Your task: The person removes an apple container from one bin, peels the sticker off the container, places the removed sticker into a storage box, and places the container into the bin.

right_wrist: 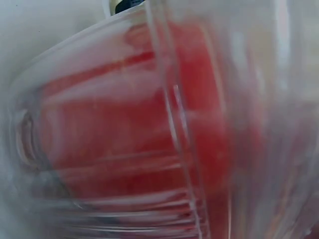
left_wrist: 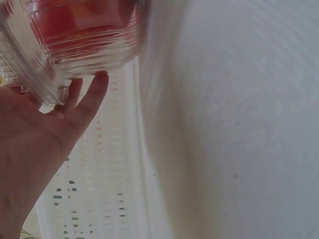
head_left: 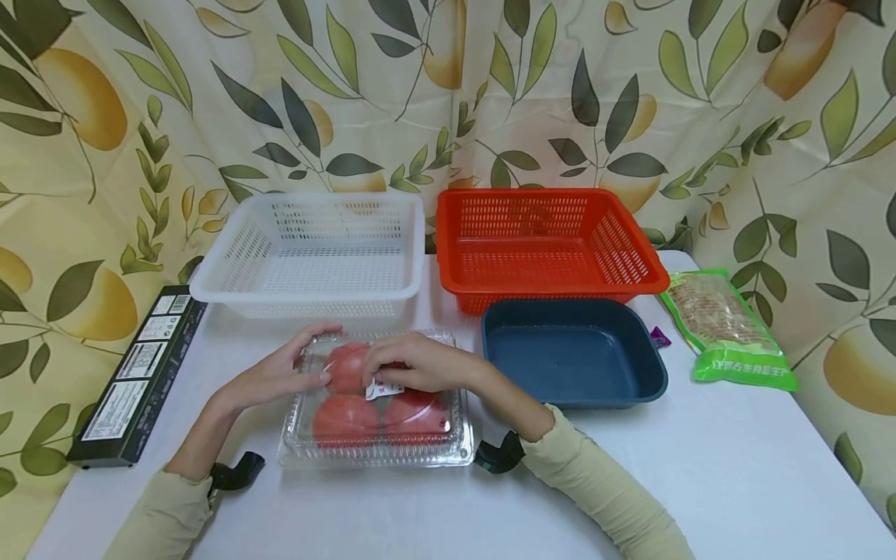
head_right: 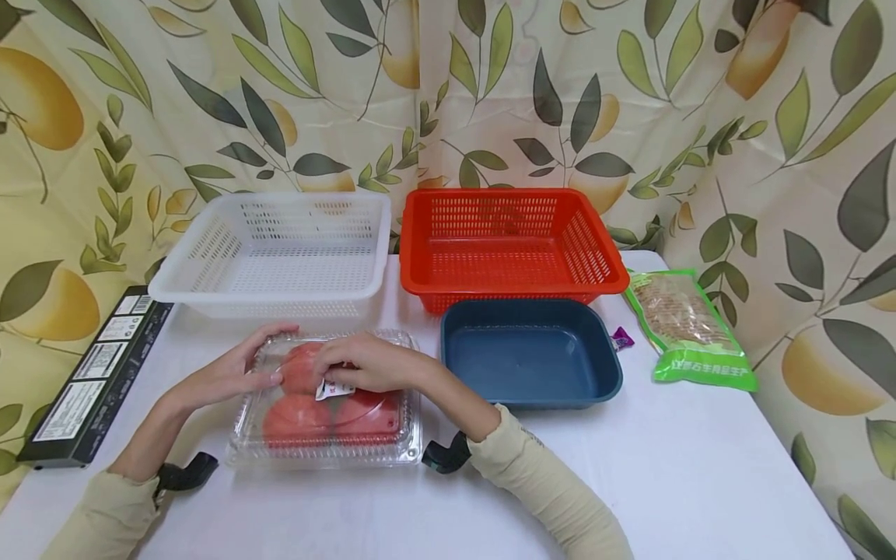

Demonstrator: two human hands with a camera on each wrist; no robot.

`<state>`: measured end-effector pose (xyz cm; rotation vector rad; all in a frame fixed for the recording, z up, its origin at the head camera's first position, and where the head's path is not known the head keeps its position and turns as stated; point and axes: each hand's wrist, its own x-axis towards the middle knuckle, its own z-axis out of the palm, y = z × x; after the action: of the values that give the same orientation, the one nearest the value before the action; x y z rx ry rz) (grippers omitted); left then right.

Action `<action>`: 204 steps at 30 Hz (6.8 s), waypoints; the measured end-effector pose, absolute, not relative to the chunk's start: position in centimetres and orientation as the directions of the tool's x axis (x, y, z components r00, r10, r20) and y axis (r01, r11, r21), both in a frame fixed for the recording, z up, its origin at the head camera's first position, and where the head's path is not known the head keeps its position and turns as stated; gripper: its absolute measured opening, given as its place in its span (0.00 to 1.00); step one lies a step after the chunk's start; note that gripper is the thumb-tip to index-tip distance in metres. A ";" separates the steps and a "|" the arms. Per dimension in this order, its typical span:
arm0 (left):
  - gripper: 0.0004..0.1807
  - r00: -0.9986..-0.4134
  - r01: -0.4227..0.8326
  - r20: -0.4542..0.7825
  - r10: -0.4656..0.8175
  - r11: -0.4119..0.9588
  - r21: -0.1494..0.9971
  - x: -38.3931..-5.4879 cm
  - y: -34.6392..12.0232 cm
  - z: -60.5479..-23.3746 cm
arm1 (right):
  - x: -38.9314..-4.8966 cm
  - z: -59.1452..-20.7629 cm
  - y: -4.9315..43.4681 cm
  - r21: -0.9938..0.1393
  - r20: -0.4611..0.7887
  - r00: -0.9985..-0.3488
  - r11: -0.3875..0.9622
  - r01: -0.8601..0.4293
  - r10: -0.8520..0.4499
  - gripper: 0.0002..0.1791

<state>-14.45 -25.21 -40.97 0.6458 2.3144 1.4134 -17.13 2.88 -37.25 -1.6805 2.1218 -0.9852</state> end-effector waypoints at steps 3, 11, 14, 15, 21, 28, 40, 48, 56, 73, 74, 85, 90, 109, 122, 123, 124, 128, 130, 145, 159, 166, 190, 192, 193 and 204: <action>0.38 -0.836 0.190 -0.069 0.544 0.406 0.894 -14.5 -25.2 -41.0 | -17.2 -37.4 3.0 -0.652 0.213 -0.309 0.101 -0.752 -0.927 0.07; 0.37 -0.845 0.187 -0.073 0.530 0.420 0.888 -14.5 -25.2 -41.0 | -17.5 -37.5 3.4 -0.705 0.230 -0.338 0.084 -0.705 -0.913 0.07; 0.36 -0.845 0.185 -0.073 0.530 0.416 0.890 -14.5 -25.1 -41.0 | -17.6 -37.6 3.7 -0.768 0.222 -0.375 0.075 -0.636 -0.900 0.06; 0.36 -0.845 0.186 -0.071 0.530 0.416 0.890 -14.5 -25.1 -40.9 | -17.7 -37.5 3.8 -0.790 0.218 -0.393 0.075 -0.608 -0.893 0.06; 0.37 -0.848 0.193 -0.061 0.526 0.414 0.889 -14.6 -25.2 -40.8 | -17.9 -37.4 4.2 -0.884 0.216 -0.456 0.026 -0.467 -0.863 0.08; 0.38 -0.844 0.180 -0.072 0.531 0.407 0.896 -14.6 -25.1 -40.9 | -17.8 -37.5 4.3 -0.897 0.225 -0.409 -0.024 -0.441 -0.884 0.07; 0.38 -0.851 0.187 -0.075 0.520 0.434 0.881 -14.4 -25.3 -41.2 | -17.5 -37.5 3.9 -0.889 0.211 -0.382 -0.014 -0.458 -0.900 0.06; 0.38 -0.850 0.191 -0.069 0.522 0.429 0.883 -14.5 -25.3 -41.2 | -17.5 -37.4 4.0 -0.881 0.200 -0.384 0.006 -0.473 -0.901 0.07; 0.38 -0.850 0.190 -0.063 0.522 0.416 0.889 -14.7 -25.4 -41.4 | -17.4 -37.3 4.2 -0.877 0.211 -0.413 0.015 -0.480 -0.886 0.06; 0.38 -0.839 0.184 -0.073 0.539 0.408 0.894 -14.8 -25.4 -41.0 | -17.5 -37.3 4.5 -0.920 0.263 -0.456 -0.078 -0.384 -0.850 0.08; 0.38 -0.841 0.187 -0.071 0.537 0.411 0.892 -14.7 -25.4 -41.0 | -17.5 -37.3 4.5 -0.922 0.262 -0.451 -0.083 -0.379 -0.853 0.08; 0.36 -0.849 0.186 -0.069 0.523 0.419 0.889 -14.4 -25.7 -41.0 | -17.7 -37.1 4.3 -0.917 0.145 -0.432 0.043 -0.398 -0.890 0.22; 0.37 -0.849 0.175 -0.069 0.523 0.403 0.898 -14.4 -25.7 -41.1 | -17.8 -37.1 4.1 -0.940 0.081 -0.456 0.085 -0.331 -0.886 0.26; 0.37 -0.847 0.163 -0.088 0.525 0.413 0.896 -14.6 -25.4 -41.5 | -17.6 -37.5 4.2 -0.923 0.100 -0.495 0.105 -0.370 -0.863 0.10; 0.38 -0.840 0.160 -0.084 0.536 0.393 0.906 -14.6 -25.3 -41.3 | -16.7 -35.8 5.4 -0.932 0.155 -0.487 0.036 -0.360 -0.860 0.09; 0.38 -0.841 0.156 -0.085 0.534 0.391 0.907 -14.6 -25.4 -41.2 | -16.6 -35.4 5.8 -0.933 0.165 -0.485 0.023 -0.359 -0.859 0.09; 0.38 -0.841 0.153 -0.086 0.535 0.388 0.909 -14.5 -25.4 -41.2 | -16.5 -34.9 6.3 -0.934 0.172 -0.488 0.016 -0.356 -0.856 0.09; 0.38 -0.841 0.155 -0.083 0.535 0.385 0.910 -14.5 -25.4 -41.2 | -16.4 -33.2 8.5 -0.919 0.175 -0.517 0.050 -0.392 -0.838 0.09; 0.38 -0.839 0.158 -0.082 0.537 0.385 0.909 -14.4 -25.4 -41.3 | -16.6 -32.8 9.6 -0.893 0.149 -0.530 0.117 -0.436 -0.835 0.08; 0.37 -0.841 0.166 -0.080 0.535 0.397 0.902 -14.6 -25.3 -41.0 | -18.4 -34.1 18.5 -0.674 -0.158 -0.638 0.554 -0.488 -0.754 0.14; 0.37 -0.840 0.168 -0.077 0.538 0.392 0.905 -14.8 -25.3 -41.1 | -20.8 -36.7 22.3 -0.574 -0.312 -0.537 0.606 -0.550 -0.783 0.04; 0.37 -0.843 0.177 -0.063 0.535 0.385 0.906 -14.5 -25.3 -41.2 | -21.4 -37.8 22.1 -0.557 -0.353 -0.535 0.632 -0.538 -0.767 0.06; 0.36 -0.834 0.175 -0.063 0.548 0.370 0.913 -14.7 -25.2 -41.0 | -21.4 -39.0 21.3 -0.546 -0.413 -0.679 0.762 -0.349 -0.607 0.08; 0.36 -0.834 0.170 -0.067 0.547 0.371 0.913 -14.7 -25.2 -41.0 | -21.3 -39.0 21.0 -0.538 -0.409 -0.684 0.765 -0.355 -0.605 0.08; 0.36 -0.835 0.167 -0.070 0.546 0.372 0.913 -14.7 -25.3 -41.0 | -21.2 -39.0 20.9 -0.530 -0.406 -0.686 0.767 -0.362 -0.604 0.07; 0.38 -0.831 0.143 -0.082 0.550 0.355 0.924 -14.7 -25.3 -41.0 | -20.9 -38.7 19.8 -0.441 -0.441 -0.711 0.822 -0.360 -0.548 0.10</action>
<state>-14.73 -25.29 -40.95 0.6080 2.2439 1.4724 -20.93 19.79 -38.71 -0.6664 2.4323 -0.4376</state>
